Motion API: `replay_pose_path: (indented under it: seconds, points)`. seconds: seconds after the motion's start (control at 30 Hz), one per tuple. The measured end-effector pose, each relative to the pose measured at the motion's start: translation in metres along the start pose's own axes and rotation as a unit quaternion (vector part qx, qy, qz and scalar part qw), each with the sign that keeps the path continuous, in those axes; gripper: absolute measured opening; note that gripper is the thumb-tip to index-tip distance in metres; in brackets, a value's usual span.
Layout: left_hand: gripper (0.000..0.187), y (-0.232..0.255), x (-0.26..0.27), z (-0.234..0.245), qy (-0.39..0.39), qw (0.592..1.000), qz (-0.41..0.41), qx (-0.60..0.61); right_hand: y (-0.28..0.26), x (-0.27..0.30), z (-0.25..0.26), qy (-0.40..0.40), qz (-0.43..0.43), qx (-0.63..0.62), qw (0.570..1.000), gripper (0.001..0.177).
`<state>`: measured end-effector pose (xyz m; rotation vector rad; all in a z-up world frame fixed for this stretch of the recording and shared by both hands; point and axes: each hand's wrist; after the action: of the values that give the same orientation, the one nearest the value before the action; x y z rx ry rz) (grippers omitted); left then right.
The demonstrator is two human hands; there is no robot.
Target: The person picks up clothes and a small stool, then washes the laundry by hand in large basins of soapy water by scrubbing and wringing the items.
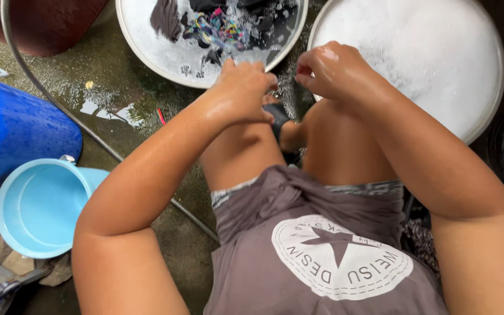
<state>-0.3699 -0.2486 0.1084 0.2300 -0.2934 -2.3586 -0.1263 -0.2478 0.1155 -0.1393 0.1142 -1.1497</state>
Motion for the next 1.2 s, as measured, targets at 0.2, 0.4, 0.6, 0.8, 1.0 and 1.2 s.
replay_pose_path:
  seconds: [0.2,0.4,0.6,0.8,1.0,1.2]
  points:
    - [0.05,-0.083,-0.037,-0.002,0.061,0.995,0.063,0.036,0.037,-0.099,-0.02,-0.05,-0.005,-0.022,0.998,0.028]
    - [0.023,-0.147,-0.068,-0.046,-0.116,0.982,0.121,0.087,0.087,-0.166,-0.058,-0.095,0.023,-0.063,0.993,0.028]
    - [0.036,-0.115,-0.032,-0.095,-0.076,0.995,0.067,0.023,0.067,-0.142,-0.039,0.021,0.09,0.042,0.995,0.017]
    - [0.052,-0.048,0.026,-0.053,-0.321,0.938,0.078,0.109,0.022,-0.083,-0.015,-0.144,0.123,-0.338,0.922,0.01]
    - [0.023,0.015,0.091,-0.072,-0.236,0.962,0.088,0.108,-0.022,-0.001,-0.001,-0.149,0.316,-0.175,0.921,0.034]
    - [0.03,0.045,0.103,-0.081,-0.149,0.982,0.1,0.05,-0.01,0.046,-0.004,-0.082,0.291,-0.143,0.942,0.016]
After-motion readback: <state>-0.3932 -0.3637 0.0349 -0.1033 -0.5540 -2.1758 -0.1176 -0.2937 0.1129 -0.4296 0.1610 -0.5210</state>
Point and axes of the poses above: each hand's wrist, its own x-axis away from the middle knuckle, its own z-axis out of the back of the hand, y = z × x, and after that the axes turned 5 degrees about y, right-handed
